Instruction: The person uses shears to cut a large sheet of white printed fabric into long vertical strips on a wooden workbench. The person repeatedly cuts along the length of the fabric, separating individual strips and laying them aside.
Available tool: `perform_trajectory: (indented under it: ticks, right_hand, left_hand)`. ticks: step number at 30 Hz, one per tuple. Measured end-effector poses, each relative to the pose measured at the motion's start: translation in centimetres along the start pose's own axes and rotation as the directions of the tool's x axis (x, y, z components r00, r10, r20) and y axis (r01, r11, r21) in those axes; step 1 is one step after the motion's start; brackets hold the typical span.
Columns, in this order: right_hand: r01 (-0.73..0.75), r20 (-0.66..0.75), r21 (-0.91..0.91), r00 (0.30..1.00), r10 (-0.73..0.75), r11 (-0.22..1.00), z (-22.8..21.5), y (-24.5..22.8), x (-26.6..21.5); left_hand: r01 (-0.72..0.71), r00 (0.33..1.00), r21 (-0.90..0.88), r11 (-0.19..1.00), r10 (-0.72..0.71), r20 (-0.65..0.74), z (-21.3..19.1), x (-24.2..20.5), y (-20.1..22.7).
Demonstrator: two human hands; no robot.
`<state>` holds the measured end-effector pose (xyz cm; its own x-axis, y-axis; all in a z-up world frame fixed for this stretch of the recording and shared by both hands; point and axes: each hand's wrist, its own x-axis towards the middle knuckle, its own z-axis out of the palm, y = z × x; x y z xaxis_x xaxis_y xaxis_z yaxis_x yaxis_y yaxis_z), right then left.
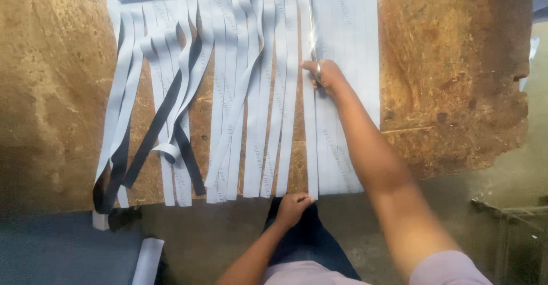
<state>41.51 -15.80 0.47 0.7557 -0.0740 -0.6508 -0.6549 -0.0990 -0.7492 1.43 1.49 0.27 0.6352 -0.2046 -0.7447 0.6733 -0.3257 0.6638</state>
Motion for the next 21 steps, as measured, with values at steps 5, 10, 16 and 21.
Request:
perform_trajectory:
  ticks: [5, 10, 16, 21]
  right_hand:
    - [0.037, -0.017, -0.048, 0.999, -0.038, 0.998, -0.5, 1.5, 1.5]
    - [-0.111, -0.023, -0.089, 0.994, 0.11, 0.99, 0.2, -4.2, -3.4]
    - [-0.059, 0.022, -0.041, 0.998, 0.06, 0.997, 0.0, -4.2, -0.6]
    - [-0.058, 0.01, -0.054, 0.998, 0.058, 0.997, 0.3, -5.0, -0.7]
  left_hand:
    - [0.044, 0.999, -0.014, 0.999, -0.043, 0.027, 0.1, 0.5, -0.8]
    - [-0.085, 0.996, 0.062, 0.994, 0.082, 0.04, -0.6, 0.0, 0.6]
    - [-0.067, 0.997, 0.084, 0.994, 0.063, 0.049, -0.3, 0.3, 0.1]
    - [-0.094, 0.995, 0.002, 0.996, 0.094, 0.04, -0.3, 0.2, 0.0]
